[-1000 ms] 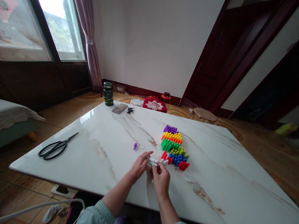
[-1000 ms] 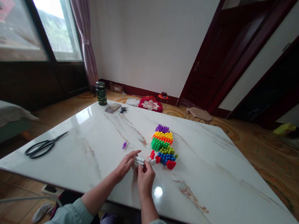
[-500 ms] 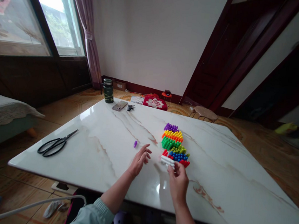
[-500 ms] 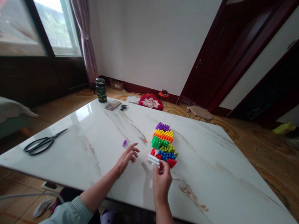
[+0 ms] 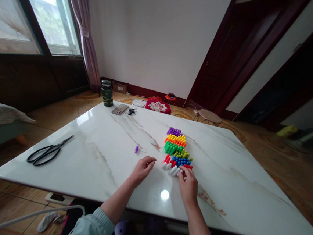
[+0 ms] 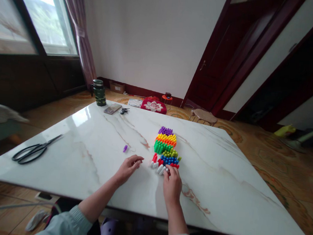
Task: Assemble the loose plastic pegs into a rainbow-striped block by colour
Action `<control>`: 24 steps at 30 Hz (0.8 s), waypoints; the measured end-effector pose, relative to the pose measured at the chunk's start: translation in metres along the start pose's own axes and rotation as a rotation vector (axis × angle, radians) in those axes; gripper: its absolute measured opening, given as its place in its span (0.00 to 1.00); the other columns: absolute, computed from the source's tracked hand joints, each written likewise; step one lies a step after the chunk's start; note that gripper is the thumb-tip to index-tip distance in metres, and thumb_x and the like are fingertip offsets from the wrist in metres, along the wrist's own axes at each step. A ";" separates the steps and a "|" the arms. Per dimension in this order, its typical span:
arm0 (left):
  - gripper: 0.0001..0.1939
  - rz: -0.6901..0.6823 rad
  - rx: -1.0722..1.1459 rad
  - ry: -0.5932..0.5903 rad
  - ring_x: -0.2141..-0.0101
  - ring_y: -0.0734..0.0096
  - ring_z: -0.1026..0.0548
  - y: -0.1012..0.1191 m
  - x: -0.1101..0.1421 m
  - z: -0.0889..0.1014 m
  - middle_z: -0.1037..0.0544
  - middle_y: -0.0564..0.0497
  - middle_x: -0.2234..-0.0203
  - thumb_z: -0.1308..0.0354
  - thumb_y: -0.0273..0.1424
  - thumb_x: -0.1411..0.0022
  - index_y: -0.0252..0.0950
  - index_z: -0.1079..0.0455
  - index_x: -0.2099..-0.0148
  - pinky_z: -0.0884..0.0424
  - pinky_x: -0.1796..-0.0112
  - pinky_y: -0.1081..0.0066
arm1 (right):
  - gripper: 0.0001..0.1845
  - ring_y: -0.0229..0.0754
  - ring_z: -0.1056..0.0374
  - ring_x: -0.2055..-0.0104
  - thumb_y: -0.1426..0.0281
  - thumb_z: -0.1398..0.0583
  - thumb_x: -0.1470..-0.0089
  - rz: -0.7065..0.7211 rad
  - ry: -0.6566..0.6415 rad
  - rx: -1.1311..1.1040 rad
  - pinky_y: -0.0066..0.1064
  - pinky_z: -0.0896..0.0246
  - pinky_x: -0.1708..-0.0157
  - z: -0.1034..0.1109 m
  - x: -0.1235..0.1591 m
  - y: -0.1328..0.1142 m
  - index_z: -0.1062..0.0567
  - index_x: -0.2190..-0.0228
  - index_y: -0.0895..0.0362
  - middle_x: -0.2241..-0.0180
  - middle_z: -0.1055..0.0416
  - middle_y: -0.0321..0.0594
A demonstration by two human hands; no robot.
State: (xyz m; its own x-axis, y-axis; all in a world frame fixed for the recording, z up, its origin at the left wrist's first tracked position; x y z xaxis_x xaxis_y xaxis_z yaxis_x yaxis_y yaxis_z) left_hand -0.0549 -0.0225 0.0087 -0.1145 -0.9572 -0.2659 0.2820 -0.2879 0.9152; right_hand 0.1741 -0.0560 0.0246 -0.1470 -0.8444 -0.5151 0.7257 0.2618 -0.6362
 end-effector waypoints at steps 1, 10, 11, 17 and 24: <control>0.14 0.000 -0.003 0.001 0.70 0.71 0.27 0.000 0.000 0.000 0.23 0.47 0.68 0.48 0.34 0.38 0.34 0.25 0.57 0.30 0.67 0.72 | 0.15 0.45 0.29 0.66 0.66 0.46 0.44 0.001 -0.004 0.001 0.36 0.33 0.65 -0.001 0.001 0.001 0.24 0.61 0.58 0.63 0.25 0.47; 0.14 -0.002 -0.011 0.009 0.71 0.70 0.27 -0.001 -0.001 0.000 0.23 0.47 0.69 0.48 0.35 0.37 0.34 0.24 0.58 0.31 0.68 0.71 | 0.17 0.47 0.29 0.64 0.65 0.47 0.43 -0.016 -0.004 0.030 0.38 0.33 0.63 -0.001 0.003 0.000 0.25 0.58 0.60 0.60 0.25 0.49; 0.14 -0.001 -0.008 0.010 0.71 0.70 0.27 -0.001 -0.001 0.000 0.23 0.47 0.69 0.48 0.35 0.37 0.34 0.24 0.58 0.31 0.68 0.71 | 0.17 0.46 0.29 0.64 0.65 0.47 0.43 -0.010 -0.003 0.042 0.38 0.33 0.63 0.000 0.002 -0.001 0.25 0.57 0.59 0.60 0.25 0.49; 0.14 0.006 0.025 0.012 0.72 0.71 0.26 0.000 -0.001 0.000 0.23 0.47 0.70 0.48 0.35 0.37 0.33 0.25 0.59 0.31 0.69 0.72 | 0.16 0.46 0.29 0.66 0.65 0.47 0.42 0.032 0.009 0.083 0.38 0.33 0.64 -0.001 -0.005 -0.001 0.24 0.59 0.59 0.60 0.25 0.50; 0.14 0.012 0.035 0.018 0.73 0.72 0.26 -0.003 0.000 -0.001 0.23 0.48 0.70 0.48 0.34 0.37 0.33 0.24 0.59 0.30 0.70 0.73 | 0.12 0.40 0.30 0.66 0.66 0.44 0.41 0.113 0.312 -0.050 0.30 0.34 0.70 0.038 -0.004 -0.044 0.25 0.58 0.58 0.59 0.27 0.47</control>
State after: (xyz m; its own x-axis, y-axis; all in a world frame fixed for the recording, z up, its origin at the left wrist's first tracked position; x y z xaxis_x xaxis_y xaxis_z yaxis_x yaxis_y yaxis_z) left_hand -0.0547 -0.0213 0.0057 -0.0941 -0.9611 -0.2598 0.2495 -0.2754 0.9284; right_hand 0.1688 -0.0822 0.0765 -0.2717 -0.6274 -0.7298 0.7161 0.3749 -0.5888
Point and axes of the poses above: each hand's wrist, its own x-axis away from the middle knuckle, its own z-axis out of the back of the hand, y = z × x, the point moved 3 cm from there along -x, towards the middle knuckle
